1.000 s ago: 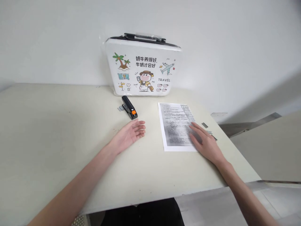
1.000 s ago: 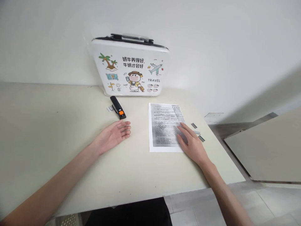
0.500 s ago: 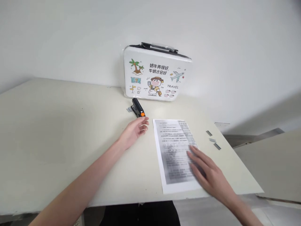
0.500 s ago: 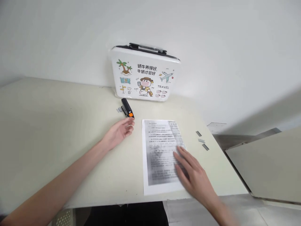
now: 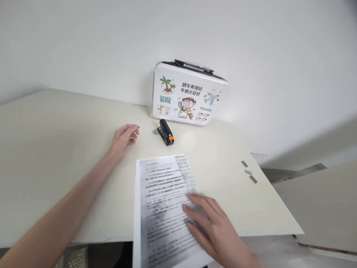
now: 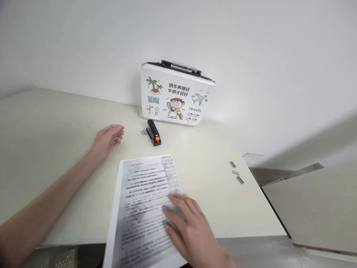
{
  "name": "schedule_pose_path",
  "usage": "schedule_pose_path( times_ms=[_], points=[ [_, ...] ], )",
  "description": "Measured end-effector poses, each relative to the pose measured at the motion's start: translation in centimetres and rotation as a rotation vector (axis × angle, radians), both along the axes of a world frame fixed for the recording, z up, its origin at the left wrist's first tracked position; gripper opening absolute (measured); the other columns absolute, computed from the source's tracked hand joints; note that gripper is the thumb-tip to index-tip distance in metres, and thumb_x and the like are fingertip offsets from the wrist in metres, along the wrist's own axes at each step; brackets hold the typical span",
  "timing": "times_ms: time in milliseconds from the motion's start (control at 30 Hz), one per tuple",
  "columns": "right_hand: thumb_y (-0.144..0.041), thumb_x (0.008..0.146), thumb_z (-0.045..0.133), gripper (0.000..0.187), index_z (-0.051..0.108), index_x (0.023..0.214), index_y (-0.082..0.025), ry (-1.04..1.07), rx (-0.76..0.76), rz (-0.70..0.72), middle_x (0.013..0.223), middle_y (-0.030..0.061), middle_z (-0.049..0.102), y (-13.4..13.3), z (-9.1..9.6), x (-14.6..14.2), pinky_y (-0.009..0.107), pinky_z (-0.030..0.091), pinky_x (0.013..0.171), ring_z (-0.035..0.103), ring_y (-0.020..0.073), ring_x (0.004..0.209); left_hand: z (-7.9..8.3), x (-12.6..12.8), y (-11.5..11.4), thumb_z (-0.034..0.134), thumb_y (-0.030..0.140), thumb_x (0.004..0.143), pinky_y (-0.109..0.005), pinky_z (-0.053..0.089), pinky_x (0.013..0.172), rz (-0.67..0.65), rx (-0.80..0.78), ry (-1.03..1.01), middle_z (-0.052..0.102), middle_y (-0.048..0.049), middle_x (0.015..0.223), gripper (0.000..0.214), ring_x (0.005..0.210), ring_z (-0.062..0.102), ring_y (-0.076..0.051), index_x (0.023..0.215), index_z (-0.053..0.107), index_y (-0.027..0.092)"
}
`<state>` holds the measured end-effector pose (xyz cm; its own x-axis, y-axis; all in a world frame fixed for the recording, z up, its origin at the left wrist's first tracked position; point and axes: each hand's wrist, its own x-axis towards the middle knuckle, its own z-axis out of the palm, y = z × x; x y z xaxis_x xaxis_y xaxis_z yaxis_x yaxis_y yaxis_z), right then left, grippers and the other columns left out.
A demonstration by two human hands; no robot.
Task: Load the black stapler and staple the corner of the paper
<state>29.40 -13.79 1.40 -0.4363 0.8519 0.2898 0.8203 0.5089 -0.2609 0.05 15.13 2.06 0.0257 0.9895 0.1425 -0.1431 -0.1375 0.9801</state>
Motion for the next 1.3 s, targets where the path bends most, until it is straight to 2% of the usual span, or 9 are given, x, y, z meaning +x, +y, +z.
schedule_pose_path(
  times_ms=[267,500,633,733,867,1067,1133,1300],
  points=[
    [-0.031,0.104,0.058,0.033,0.066,0.136,-0.024,0.088,0.017,-0.004,0.136,0.0132,0.063,4.6,-0.1,-9.1,0.051,0.056,0.104,0.06,0.0297,0.123,0.1,-6.4,0.4,0.074,0.056,0.082,-0.026,0.047,0.057,0.11,0.075,0.441,0.07,-0.0046,0.089,0.037,0.067,0.058,-0.015,0.095,0.073,0.022],
    [-0.034,0.105,0.055,0.034,0.066,0.136,-0.024,0.041,0.022,-0.003,0.134,0.0132,0.063,8.4,-0.3,-12.9,0.051,0.053,0.105,0.058,0.0301,0.121,0.0,-8.5,0.9,0.069,0.054,0.084,-0.031,0.054,0.079,0.192,0.099,0.689,0.077,-0.0049,0.095,0.035,0.085,0.07,-0.022,0.101,0.075,0.023],
    [-0.034,0.106,0.052,0.034,0.066,0.135,-0.022,0.04,0.036,0.004,0.134,0.0135,0.063,11.2,-0.6,-13.7,0.049,0.051,0.104,0.057,0.0298,0.121,-0.2,-8.7,0.9,0.066,0.055,0.084,-0.035,0.054,0.085,0.2,0.099,0.81,0.078,-0.0042,0.104,0.036,0.086,0.071,-0.024,0.103,0.075,0.025],
    [-0.034,0.107,0.051,0.035,0.067,0.135,-0.022,0.053,0.045,0.003,0.135,0.0132,0.063,12.9,-0.8,-14.3,0.049,0.048,0.107,0.056,0.0294,0.123,-0.6,-8.8,1.1,0.062,0.054,0.086,-0.041,0.052,0.098,0.197,0.174,0.919,0.077,-0.0061,0.109,0.036,0.098,0.07,-0.029,0.102,0.074,0.025],
    [-0.035,0.107,0.05,0.036,0.067,0.136,-0.023,0.089,0.065,-0.002,0.137,0.0127,0.062,13.8,-1.3,-14.7,0.05,0.045,0.11,0.054,0.0292,0.127,-1.7,-9.1,1.4,0.058,0.054,0.087,-0.049,0.039,0.116,0.186,0.363,1.062,0.074,-0.0104,0.12,0.038,0.121,0.063,-0.034,0.104,0.072,0.024],
    [-0.034,0.106,0.053,0.032,0.068,0.133,-0.025,0.21,0.055,0.021,0.135,0.0103,0.064,14.7,-1.7,-13.5,0.046,0.047,0.109,0.055,0.0263,0.126,-3.1,-9.5,1.4,0.056,0.056,0.089,-0.052,0.033,0.12,0.15,0.426,1.159,0.067,-0.0122,0.135,0.042,0.132,0.057,-0.035,0.113,0.068,0.024],
    [-0.029,0.104,0.053,0.035,0.065,0.136,-0.024,0.256,0.103,-0.027,0.139,0.0123,0.061,15.8,-1.6,-12.6,0.047,0.046,0.111,0.052,0.0273,0.132,-3.3,-9.5,1.4,0.056,0.057,0.09,-0.052,0.034,0.119,0.145,0.423,1.172,0.067,-0.0118,0.137,0.043,0.133,0.056,-0.035,0.114,0.068,0.024],
    [-0.023,0.099,0.053,0.052,0.048,0.151,-0.019,0.299,0.281,-0.257,0.154,0.0208,0.042,20.4,-2.0,-9.8,0.06,0.038,0.117,0.038,0.0353,0.145,-3.4,-9.6,1.4,0.057,0.057,0.09,-0.052,0.034,0.119,0.147,0.42,1.172,0.067,-0.0103,0.138,0.042,0.134,0.055,-0.035,0.115,0.068,0.025]
  ],
)
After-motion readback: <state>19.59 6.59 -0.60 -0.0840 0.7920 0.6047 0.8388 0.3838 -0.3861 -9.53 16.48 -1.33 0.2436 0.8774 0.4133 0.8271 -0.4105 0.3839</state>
